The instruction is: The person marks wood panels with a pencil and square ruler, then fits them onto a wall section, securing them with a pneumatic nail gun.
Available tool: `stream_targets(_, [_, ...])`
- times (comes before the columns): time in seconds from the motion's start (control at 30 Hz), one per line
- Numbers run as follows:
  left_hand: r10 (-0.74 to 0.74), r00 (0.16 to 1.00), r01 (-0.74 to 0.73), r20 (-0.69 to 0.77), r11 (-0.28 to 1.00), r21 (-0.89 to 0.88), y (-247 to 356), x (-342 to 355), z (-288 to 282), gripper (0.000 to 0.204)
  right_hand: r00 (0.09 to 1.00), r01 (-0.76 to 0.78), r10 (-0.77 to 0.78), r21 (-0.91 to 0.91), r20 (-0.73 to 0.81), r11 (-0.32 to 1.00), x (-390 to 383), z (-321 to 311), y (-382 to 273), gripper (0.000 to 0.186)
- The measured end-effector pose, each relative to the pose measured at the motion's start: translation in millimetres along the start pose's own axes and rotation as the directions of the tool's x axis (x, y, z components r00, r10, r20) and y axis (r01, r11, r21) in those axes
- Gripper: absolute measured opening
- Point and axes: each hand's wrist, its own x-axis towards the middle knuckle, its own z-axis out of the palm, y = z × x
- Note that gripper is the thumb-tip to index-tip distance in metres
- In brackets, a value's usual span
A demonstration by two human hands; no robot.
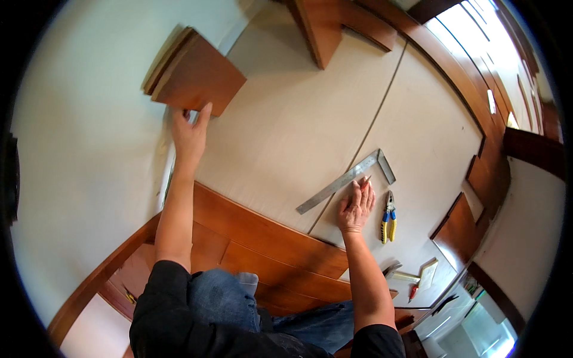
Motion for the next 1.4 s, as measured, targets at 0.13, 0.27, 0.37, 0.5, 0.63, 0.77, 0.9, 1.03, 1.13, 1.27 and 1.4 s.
stream_targets(0.13, [0.031, 0.999, -0.027, -0.011, 0.969, 0.245, -25.3, -32.9, -12.4, 0.040, 1.000, -0.009, 0.009, 0.012, 0.022, 1.000, -0.8, -0.8, 3.1, 0.055])
stream_targets(0.27, [0.066, 0.983, -0.090, 0.174, 0.987, 0.132, 11.0, -50.3, 0.8, 0.030, 0.999, -0.017, 0.015, 0.030, 0.047, 0.999, 3.6, -8.9, -1.6, 0.056])
stream_targets(0.37, [0.077, 0.928, 0.027, 0.366, 0.962, -0.273, 49.1, -28.8, 64.9, 0.022, 0.998, -0.035, 0.033, 0.040, 0.057, 0.999, 3.4, -9.7, -1.0, 0.056])
stream_targets(0.5, [-0.310, 0.763, 0.646, 0.568, 0.402, -0.648, 43.0, 98.9, 188.2, 0.025, 0.998, -0.043, 0.042, 0.029, 0.038, 0.999, 0.1, -5.5, 4.5, 0.057])
stream_targets(0.63, [-0.297, 0.822, 0.555, 0.486, 0.226, -0.800, 31.7, 200.5, 255.3, 0.030, 0.998, -0.044, 0.042, 0.056, 0.047, 0.997, 3.4, -4.0, -2.4, 0.058])
stream_targets(0.77, [-0.233, 0.900, 0.434, 0.368, 0.398, -0.808, 32.9, 232.7, 276.9, 0.031, 0.999, -0.041, 0.039, 0.059, 0.033, 0.997, 3.8, -7.9, 1.7, 0.056])
stream_targets(0.9, [-0.190, 0.943, 0.333, 0.274, 0.563, -0.756, 34.0, 249.9, 287.3, 0.031, 0.994, -0.071, 0.064, 0.083, 0.083, 0.994, 5.4, -12.8, 1.9, 0.055])
stream_targets(1.03, [-0.124, 0.971, 0.232, 0.204, 0.685, -0.691, 38.4, 253.2, 294.2, 0.031, 0.997, -0.067, 0.064, 0.075, 0.050, 0.995, 5.0, -13.9, 2.9, 0.054])
stream_targets(1.13, [-0.071, 0.986, 0.150, 0.150, 0.770, -0.620, 40.4, 252.5, 291.7, 0.032, 0.998, -0.062, 0.059, 0.084, 0.033, 0.995, 4.1, -12.7, 2.3, 0.053])
stream_targets(1.27, [0.044, 0.997, -0.010, 0.070, 0.905, -0.426, 53.3, 257.2, 285.9, 0.032, 0.998, -0.060, 0.058, 0.103, 0.019, 0.993, 5.6, -8.4, 4.4, 0.056])
stream_targets(1.4, [0.196, 0.980, -0.198, -0.026, 0.974, -0.106, 66.9, 276.7, 240.8, 0.033, 0.997, -0.064, 0.061, 0.093, 0.036, 0.994, 4.7, -8.2, 2.0, 0.059])
